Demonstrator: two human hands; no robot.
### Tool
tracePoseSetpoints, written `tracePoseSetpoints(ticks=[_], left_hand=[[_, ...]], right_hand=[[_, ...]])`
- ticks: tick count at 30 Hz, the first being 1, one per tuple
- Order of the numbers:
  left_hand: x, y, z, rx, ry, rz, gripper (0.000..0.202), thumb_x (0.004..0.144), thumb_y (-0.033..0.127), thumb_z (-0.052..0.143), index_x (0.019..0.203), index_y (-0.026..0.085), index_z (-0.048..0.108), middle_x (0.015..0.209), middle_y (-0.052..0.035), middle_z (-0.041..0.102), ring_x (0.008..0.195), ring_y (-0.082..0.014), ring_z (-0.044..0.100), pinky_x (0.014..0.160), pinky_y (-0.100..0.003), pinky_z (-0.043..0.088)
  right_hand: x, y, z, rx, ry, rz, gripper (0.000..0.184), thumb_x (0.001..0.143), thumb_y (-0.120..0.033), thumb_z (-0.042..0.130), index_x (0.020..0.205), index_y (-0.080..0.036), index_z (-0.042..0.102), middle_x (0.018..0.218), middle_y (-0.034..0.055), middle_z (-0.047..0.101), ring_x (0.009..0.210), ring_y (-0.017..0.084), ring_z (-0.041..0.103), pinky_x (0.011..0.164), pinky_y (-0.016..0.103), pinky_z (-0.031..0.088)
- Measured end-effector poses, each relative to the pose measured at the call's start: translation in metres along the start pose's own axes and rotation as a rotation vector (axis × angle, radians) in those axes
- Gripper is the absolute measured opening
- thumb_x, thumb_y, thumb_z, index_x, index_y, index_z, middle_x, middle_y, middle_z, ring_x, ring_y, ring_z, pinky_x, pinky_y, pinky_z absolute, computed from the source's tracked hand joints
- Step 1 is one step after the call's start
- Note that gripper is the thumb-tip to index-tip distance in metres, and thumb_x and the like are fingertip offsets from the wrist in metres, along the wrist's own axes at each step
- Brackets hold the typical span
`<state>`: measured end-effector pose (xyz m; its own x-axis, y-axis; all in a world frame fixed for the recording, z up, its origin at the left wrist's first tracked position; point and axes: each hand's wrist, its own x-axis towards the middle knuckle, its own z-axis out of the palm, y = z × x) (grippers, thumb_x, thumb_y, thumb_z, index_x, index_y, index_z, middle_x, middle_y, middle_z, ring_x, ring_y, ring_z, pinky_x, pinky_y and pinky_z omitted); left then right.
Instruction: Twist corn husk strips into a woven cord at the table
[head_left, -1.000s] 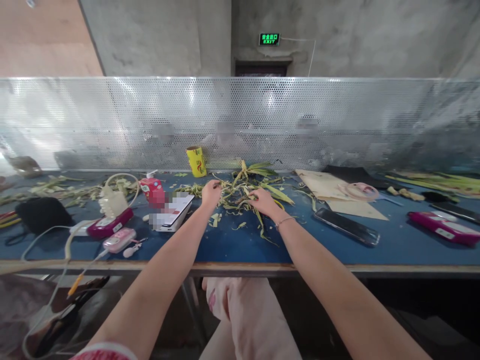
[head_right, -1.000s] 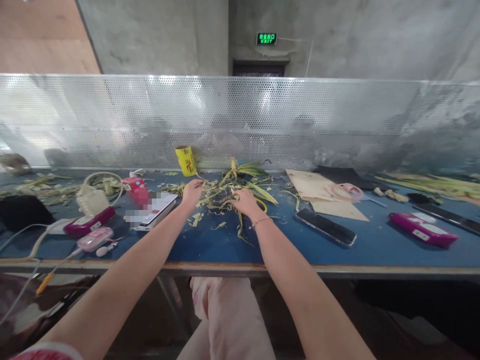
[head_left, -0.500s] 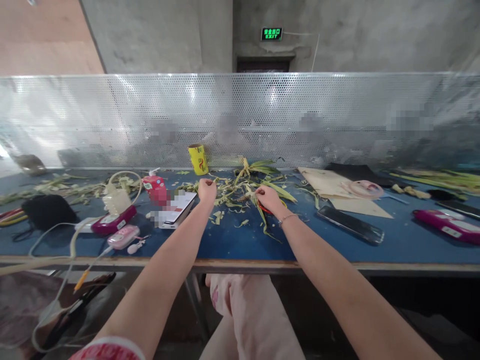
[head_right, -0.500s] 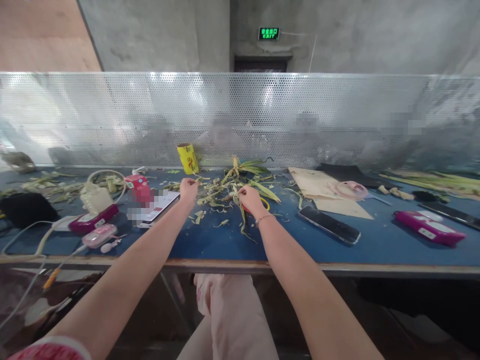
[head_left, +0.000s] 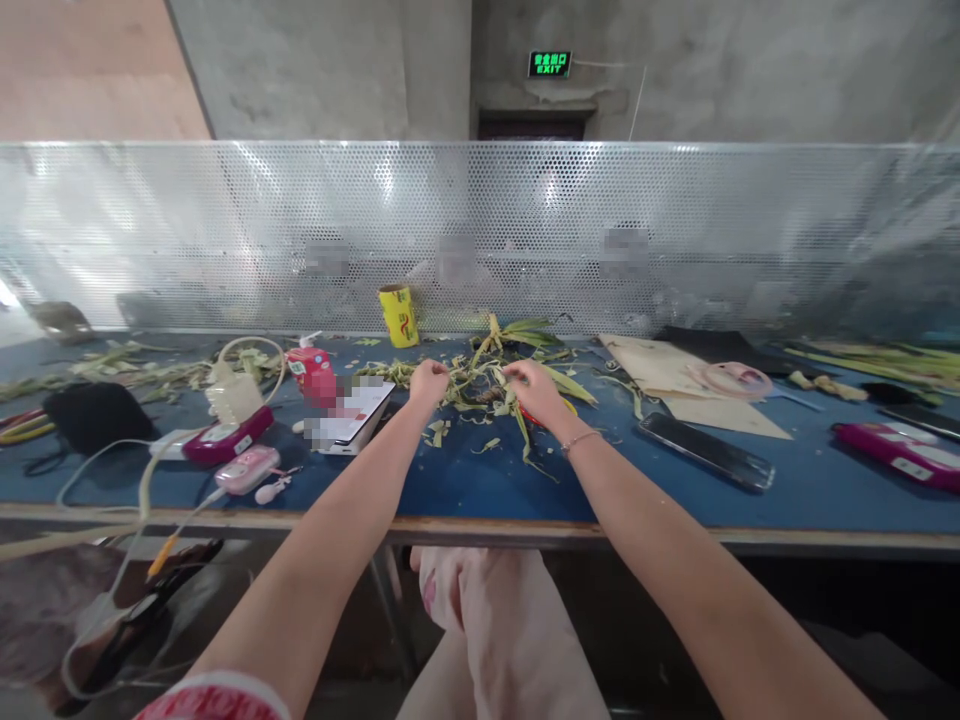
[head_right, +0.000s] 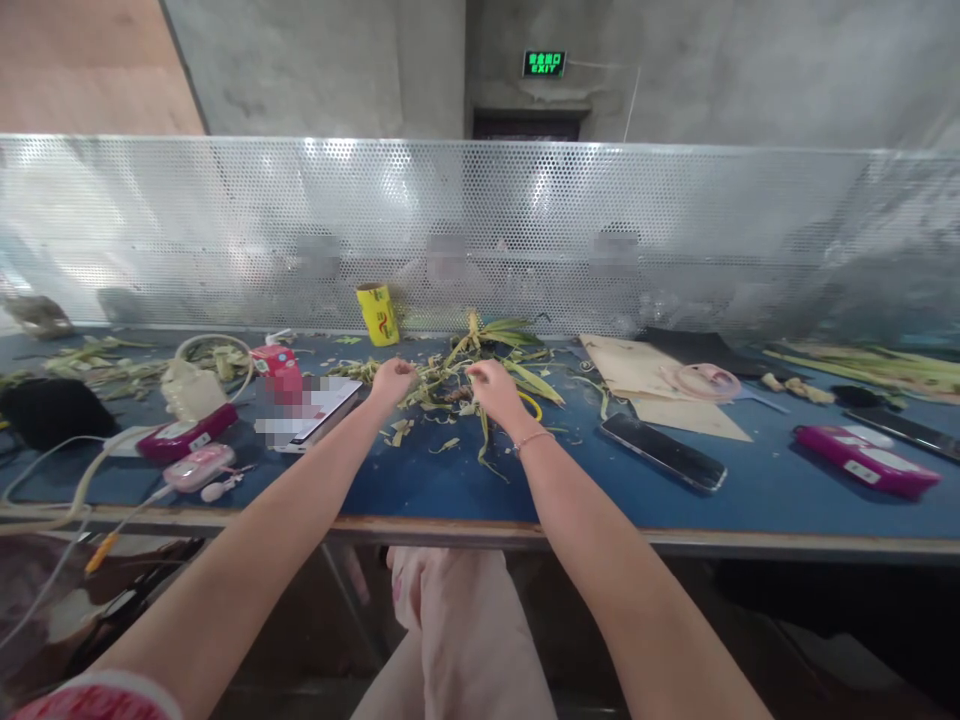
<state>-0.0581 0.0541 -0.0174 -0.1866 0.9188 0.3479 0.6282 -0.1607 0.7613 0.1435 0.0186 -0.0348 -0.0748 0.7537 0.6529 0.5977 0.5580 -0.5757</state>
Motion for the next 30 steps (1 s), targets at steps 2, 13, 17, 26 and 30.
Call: tracePoseSetpoints(ticks=[2,13,17,26,30], left_hand=[[-0.002,0.002,0.002,0.046,-0.054,0.042,0.013,0.063,0.015,0.056,0.074,0.017,0.062,0.081,-0.0051,0.066,0.077,-0.0175,0.059,0.072,-0.028,0.045],[-0.011,0.006,0.011,0.113,-0.541,0.403,0.019,0.061,0.017,0.058,0.075,0.019,0.072,0.075,-0.0018,0.069,0.072,-0.0147,0.061,0.066,-0.023,0.046],[-0.013,0.007,0.009,0.189,-0.512,0.472,0.015,0.061,0.018,0.06,0.071,0.019,0.071,0.066,-0.0003,0.067,0.067,-0.0132,0.059,0.064,-0.021,0.043],[-0.017,0.011,0.012,0.178,-0.423,0.395,0.019,0.069,0.027,0.053,0.064,0.019,0.069,0.065,-0.0015,0.066,0.062,-0.0131,0.056,0.059,-0.022,0.041],[-0.019,0.015,0.01,0.053,-0.424,0.38,0.015,0.065,0.028,0.058,0.065,0.017,0.068,0.063,-0.0005,0.065,0.062,-0.012,0.055,0.06,-0.022,0.042]], right_hand=[[-0.005,-0.01,0.008,-0.119,-0.23,-0.188,0.018,0.07,-0.018,0.057,0.087,-0.017,0.063,0.094,0.0075,0.061,0.093,0.02,0.055,0.089,0.035,0.041],[-0.006,-0.012,0.01,-0.153,-0.222,0.001,0.014,0.08,-0.021,0.05,0.084,-0.017,0.062,0.075,0.0046,0.065,0.069,0.015,0.058,0.066,0.025,0.042],[-0.007,-0.012,0.01,-0.142,-0.291,0.027,0.014,0.078,-0.019,0.053,0.087,-0.017,0.063,0.087,0.0062,0.067,0.08,0.015,0.06,0.073,0.026,0.043],[-0.007,-0.008,0.015,-0.151,-0.338,-0.07,0.01,0.075,-0.019,0.054,0.075,-0.018,0.064,0.08,0.004,0.066,0.076,0.015,0.058,0.073,0.026,0.042],[-0.004,-0.009,0.011,-0.029,-0.188,0.034,0.014,0.078,-0.025,0.05,0.075,-0.017,0.061,0.076,0.0036,0.065,0.071,0.014,0.057,0.07,0.027,0.043]])
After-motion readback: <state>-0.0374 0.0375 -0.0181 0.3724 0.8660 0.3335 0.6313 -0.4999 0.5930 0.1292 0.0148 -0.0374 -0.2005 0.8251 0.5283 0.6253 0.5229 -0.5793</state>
